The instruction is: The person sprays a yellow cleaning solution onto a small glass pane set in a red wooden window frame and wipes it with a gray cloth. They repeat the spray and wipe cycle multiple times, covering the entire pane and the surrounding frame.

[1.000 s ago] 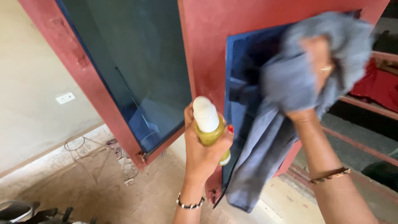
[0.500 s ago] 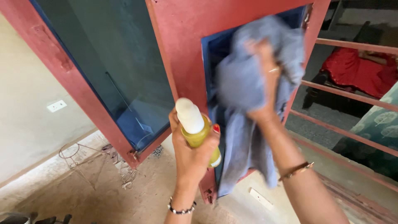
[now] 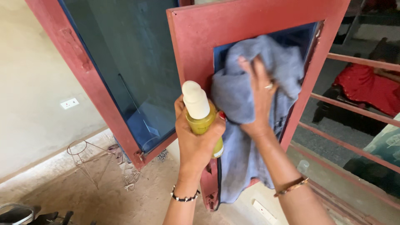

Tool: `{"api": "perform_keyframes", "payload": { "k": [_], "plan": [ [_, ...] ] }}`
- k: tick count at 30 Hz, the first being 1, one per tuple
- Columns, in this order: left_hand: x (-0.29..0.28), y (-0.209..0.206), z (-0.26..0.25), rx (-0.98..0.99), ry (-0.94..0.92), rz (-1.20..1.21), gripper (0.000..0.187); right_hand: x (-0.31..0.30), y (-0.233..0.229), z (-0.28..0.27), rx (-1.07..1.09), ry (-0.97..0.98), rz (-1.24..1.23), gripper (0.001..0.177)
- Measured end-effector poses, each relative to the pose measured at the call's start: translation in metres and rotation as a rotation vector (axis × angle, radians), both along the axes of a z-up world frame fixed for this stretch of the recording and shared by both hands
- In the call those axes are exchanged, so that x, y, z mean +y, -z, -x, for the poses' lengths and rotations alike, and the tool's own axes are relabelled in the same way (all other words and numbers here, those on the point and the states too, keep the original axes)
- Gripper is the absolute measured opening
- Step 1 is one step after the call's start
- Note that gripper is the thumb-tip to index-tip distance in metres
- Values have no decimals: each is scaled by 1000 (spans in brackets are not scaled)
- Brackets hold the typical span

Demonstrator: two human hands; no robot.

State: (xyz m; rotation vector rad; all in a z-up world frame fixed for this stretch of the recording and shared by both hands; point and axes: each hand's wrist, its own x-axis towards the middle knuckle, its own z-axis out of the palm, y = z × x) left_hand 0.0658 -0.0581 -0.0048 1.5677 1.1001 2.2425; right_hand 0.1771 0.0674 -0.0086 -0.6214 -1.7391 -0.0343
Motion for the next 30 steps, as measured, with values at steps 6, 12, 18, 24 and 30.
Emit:
{"api": "perform_keyframes", "payload": {
  "k": [6, 12, 18, 24, 30],
  "plan": [
    [15, 0, 27, -150, 273, 27, 42, 36, 12, -27, 296, 149, -77, 60],
    [22, 5, 38, -57, 196, 59, 37, 3, 9, 28, -28, 356, -124, 80],
    [26, 4, 42, -81, 332, -4, 32, 33, 8, -7, -199, 236, -96, 90],
    [30, 5, 26, -25, 184, -50, 21, 107, 45, -27, 356, 267, -104, 59],
    [39, 13, 25, 20, 176, -87, 22, 40, 32, 31, 143, 152, -117, 61]
  ]
}}
